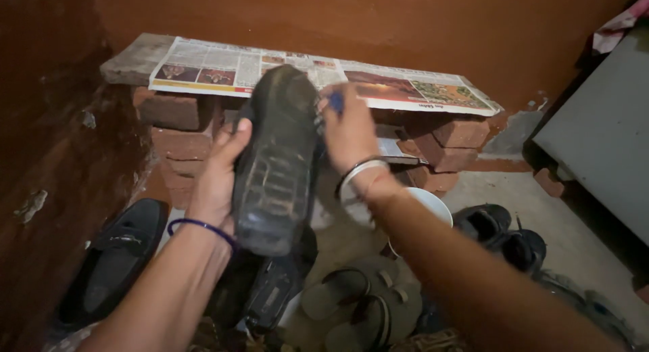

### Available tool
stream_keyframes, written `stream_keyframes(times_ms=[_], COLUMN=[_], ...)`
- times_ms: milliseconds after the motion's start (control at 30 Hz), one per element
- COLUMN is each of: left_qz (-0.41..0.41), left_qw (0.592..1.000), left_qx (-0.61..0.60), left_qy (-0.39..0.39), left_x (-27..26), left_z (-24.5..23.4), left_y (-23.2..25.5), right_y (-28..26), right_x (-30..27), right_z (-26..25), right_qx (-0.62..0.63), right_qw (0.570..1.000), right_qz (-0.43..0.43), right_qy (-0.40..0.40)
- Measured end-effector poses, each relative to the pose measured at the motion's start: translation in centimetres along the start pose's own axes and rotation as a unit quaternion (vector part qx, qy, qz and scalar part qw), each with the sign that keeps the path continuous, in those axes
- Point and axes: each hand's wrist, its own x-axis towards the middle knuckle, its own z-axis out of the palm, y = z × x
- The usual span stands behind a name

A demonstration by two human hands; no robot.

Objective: The person scrubs several pairs of shoes with a cloth and water from a bucket. They clean the soles and uppers of black shoes and a pair of white sneakers, then place them on the floor.

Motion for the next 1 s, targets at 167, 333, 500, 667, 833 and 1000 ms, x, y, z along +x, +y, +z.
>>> stream_keyframes(times_ms=[167,333,500,667,833,1000], left_qz=[0.056,0.016,-0.018,-0.12,-0.154,-0.131], left_qw=[0.981,0.86,0.702,0.631,0.574,0.546], left_qx=[0.155,0.477,0.699,0.757,0.799,0.827], left_qy=[0.104,0.178,0.135,0.123,0.094,0.042], left_x=[1.8,1.4,-0.9,-2.8,-2.6,-1.9], left_z=[-2.4,-7.1,-7.4,-6.8,-11.1,-15.9], left_y=[-0.6,-2.7,-2.8,-2.0,-4.1,-7.1], right_y=[-4.0,-1.5,-4.4,-1.8,4.6,7.7], right_x=[-5.6,-5.7,-6.6,-8.5,-11.5,-14.6], right_z=[1.1,3.5,5.1,9.3,15.4,19.0], right_qx=[-0.006,0.067,0.004,-0.002,0.043,0.07], right_qw=[0.997,0.98,0.953,0.939,0.933,0.934], right_qz=[-0.001,0.095,0.188,0.182,0.222,0.193], right_qy=[-0.082,-0.16,-0.239,-0.291,-0.281,-0.293])
